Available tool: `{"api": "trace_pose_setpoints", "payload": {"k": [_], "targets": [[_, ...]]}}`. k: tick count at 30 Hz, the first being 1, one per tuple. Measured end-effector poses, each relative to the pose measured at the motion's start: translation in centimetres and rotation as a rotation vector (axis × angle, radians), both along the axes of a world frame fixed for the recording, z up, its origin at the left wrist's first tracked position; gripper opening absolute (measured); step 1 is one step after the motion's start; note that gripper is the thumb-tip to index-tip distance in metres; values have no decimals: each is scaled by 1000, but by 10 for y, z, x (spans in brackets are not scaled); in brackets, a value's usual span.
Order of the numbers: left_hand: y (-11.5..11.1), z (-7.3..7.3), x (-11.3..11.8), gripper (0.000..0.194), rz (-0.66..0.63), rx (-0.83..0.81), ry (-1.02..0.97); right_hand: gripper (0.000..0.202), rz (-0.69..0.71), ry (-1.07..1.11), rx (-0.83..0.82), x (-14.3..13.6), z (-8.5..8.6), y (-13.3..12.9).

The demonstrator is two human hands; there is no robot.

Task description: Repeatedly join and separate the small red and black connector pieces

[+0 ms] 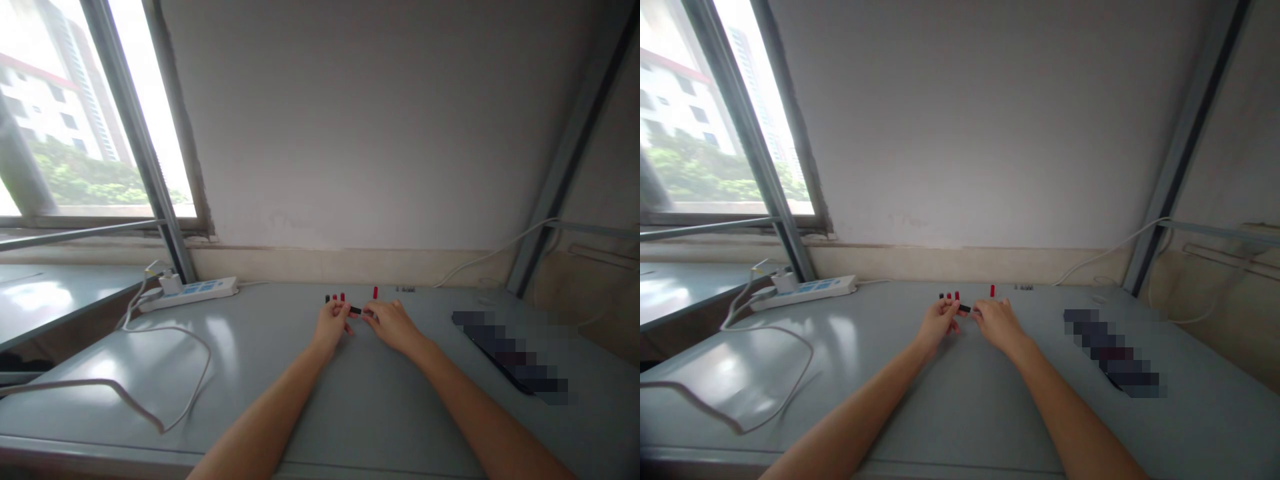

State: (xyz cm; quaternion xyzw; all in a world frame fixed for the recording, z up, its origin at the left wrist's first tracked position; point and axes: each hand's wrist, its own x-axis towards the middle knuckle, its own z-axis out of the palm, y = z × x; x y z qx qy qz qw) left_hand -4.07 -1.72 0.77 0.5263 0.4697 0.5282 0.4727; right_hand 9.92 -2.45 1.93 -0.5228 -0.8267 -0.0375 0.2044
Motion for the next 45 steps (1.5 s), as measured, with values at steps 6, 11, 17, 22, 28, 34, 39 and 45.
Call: {"api": "trace_pose_setpoints", "payload": {"k": [6,11,17,22,28,34,39,45], "targets": [[0,-3,1,19,-68,43,-28,16,-33,-12,30,1,2,1],[4,-5,-1,18,-51,61,-13,16,-90,-31,7,3,0,3],[12,-9,-9,13,93,225,270,14,-213,-26,-59,13,-1,8],[3,-15,-5,11,64,392,700,16,-304,102,-137,24,-6,16],[-4,-13,12,13,-2,326,808,11,-353,351,-216,37,-12,33],[11,-5,45,18,20,213,923,6,-327,438,-218,49,-16,55],[34,-2,69,23,129,129,946,9,-370,349,-200,48,-19,70],[52,-7,80,21,164,80,949,14,-384,325,-184,41,-25,82]]}}
